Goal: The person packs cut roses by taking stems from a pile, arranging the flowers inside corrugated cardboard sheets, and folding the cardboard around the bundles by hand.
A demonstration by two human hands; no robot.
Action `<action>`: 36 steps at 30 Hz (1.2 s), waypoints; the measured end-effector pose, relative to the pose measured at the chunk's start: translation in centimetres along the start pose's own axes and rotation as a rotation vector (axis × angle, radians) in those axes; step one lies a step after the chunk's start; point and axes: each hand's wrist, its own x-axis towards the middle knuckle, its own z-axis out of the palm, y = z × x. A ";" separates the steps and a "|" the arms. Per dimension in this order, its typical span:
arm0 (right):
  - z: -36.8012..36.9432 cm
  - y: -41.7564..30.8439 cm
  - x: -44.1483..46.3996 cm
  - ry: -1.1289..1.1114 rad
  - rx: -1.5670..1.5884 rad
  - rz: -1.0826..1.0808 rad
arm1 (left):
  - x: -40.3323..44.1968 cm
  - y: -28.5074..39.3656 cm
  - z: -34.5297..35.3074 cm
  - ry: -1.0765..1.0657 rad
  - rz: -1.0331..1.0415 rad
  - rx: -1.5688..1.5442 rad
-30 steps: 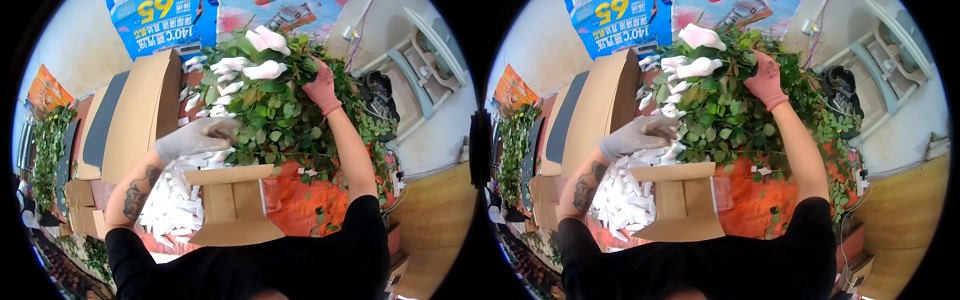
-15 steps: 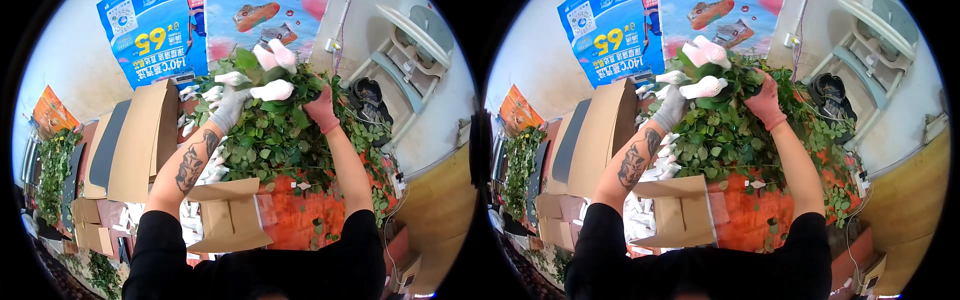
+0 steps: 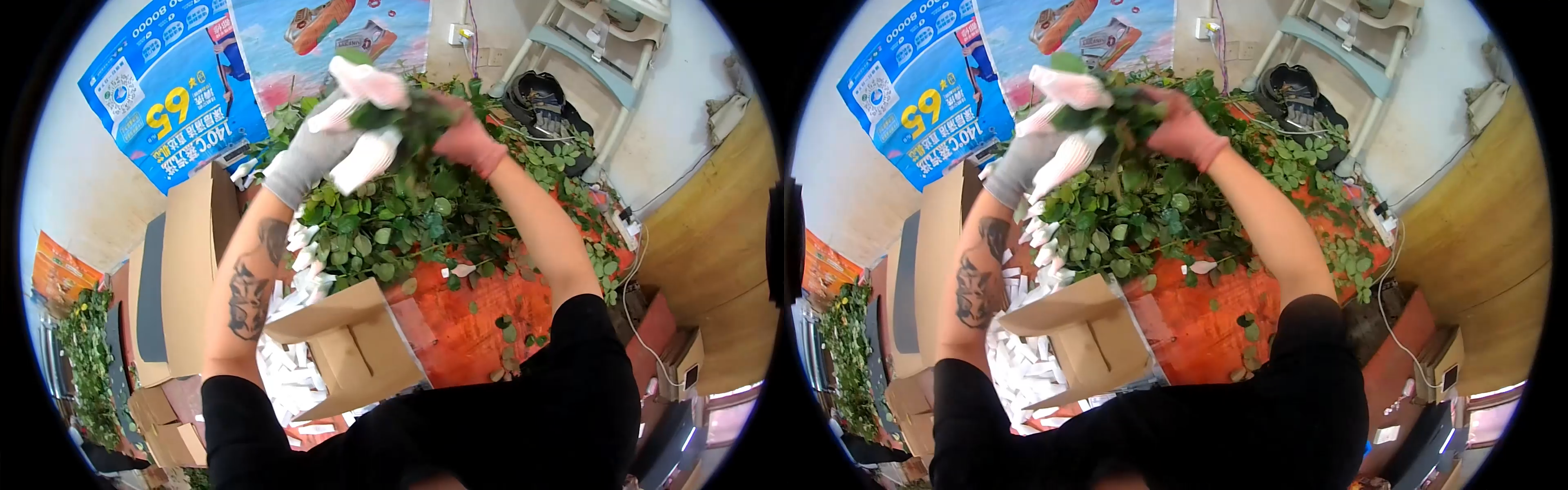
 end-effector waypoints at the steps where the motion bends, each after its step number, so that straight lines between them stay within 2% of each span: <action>1: -2.1 -1.2 -0.6 0.150 0.116 0.288 | 0.6 0.4 -1.2 0.005 -0.281 -0.406; 2: -5.7 0.9 -2.0 0.041 -0.684 0.179 | 1.2 1.0 -2.6 0.015 -0.556 -0.821; 3: -9.3 3.0 -3.3 0.043 -1.497 0.052 | 0.6 1.4 -4.4 0.110 -0.517 -0.666; 5: -20.4 9.3 -6.2 0.550 -0.961 0.148 | -2.1 2.0 -9.6 0.083 -0.581 -0.685; 6: -25.8 8.3 -7.6 0.740 -0.573 0.212 | -4.3 1.7 -11.7 0.090 -0.654 -0.679; 7: -31.3 7.4 -9.0 0.990 -0.048 0.139 | -7.1 1.6 -13.3 0.126 -0.730 -0.657; 8: -36.7 6.4 -10.2 1.237 0.353 0.004 | -10.2 1.7 -14.7 0.150 -0.897 -0.705; 9: -38.3 2.0 -11.1 1.185 0.486 -0.032 | -12.3 3.5 -15.9 0.186 -0.934 -0.740; 10: -41.8 1.1 -13.2 1.046 0.524 -0.078 | -16.0 3.9 -16.3 0.340 -0.993 -0.772; 12: -45.6 -1.7 -15.0 1.063 0.282 -0.067 | -21.9 4.7 -16.8 0.428 -0.991 -0.727; 13: -47.3 -3.2 -15.5 1.065 0.202 -0.062 | -24.1 4.9 -17.3 0.308 -0.951 -0.828; 14: -49.0 -4.7 -15.1 0.884 -0.388 -0.106 | -25.9 5.5 -17.9 0.186 -0.925 -0.920; 15: -48.6 -3.9 -14.4 0.778 -0.509 -0.119 | -27.1 6.9 -17.4 0.233 -1.025 -0.901; 17: -47.8 -2.7 -13.1 0.569 -0.734 -0.180 | -27.7 9.7 -15.9 0.062 -1.142 -0.684; 19: -39.9 -1.2 -13.3 0.375 -0.363 0.305 | -27.2 11.9 -15.1 -0.225 -1.011 -0.811; 20: -36.2 -1.0 -13.4 0.245 -0.194 0.533 | -29.4 12.3 -13.7 -0.241 -0.982 -0.955; 22: -20.1 -8.5 -9.0 -0.210 -0.433 0.490 | -30.3 13.9 -12.5 -0.460 -0.782 -0.864; 23: -12.0 -12.1 -6.7 -0.419 -0.525 0.417 | -31.3 14.9 -11.8 -0.516 -0.913 -0.999; 25: -3.8 -16.2 -6.9 -0.650 -0.286 0.391 | -34.2 16.5 -10.9 -0.517 -1.089 -1.222; 26: -1.0 -16.9 -7.8 -0.733 -0.193 0.308 | -35.4 17.0 -10.6 -0.516 -1.139 -1.289; 28: 3.4 -18.9 -8.4 -0.959 -0.084 0.635 | -37.0 17.8 -10.8 -0.450 -1.092 -1.298; 30: 7.1 -17.4 -8.5 -1.293 -0.170 0.356 | -37.6 18.3 -10.9 -0.250 -1.181 -1.309; 32: 10.8 -15.2 -10.9 -1.266 -0.092 0.308 | -38.5 18.2 -10.5 -0.252 -1.218 -1.268; 34: 15.7 -12.3 -14.4 -1.157 -0.018 0.116 | -38.7 18.2 -9.6 -0.009 -1.316 -1.170; 36: 19.3 -14.2 -14.7 -1.178 -0.117 0.156 | -38.1 17.7 -9.0 -0.032 -1.286 -1.093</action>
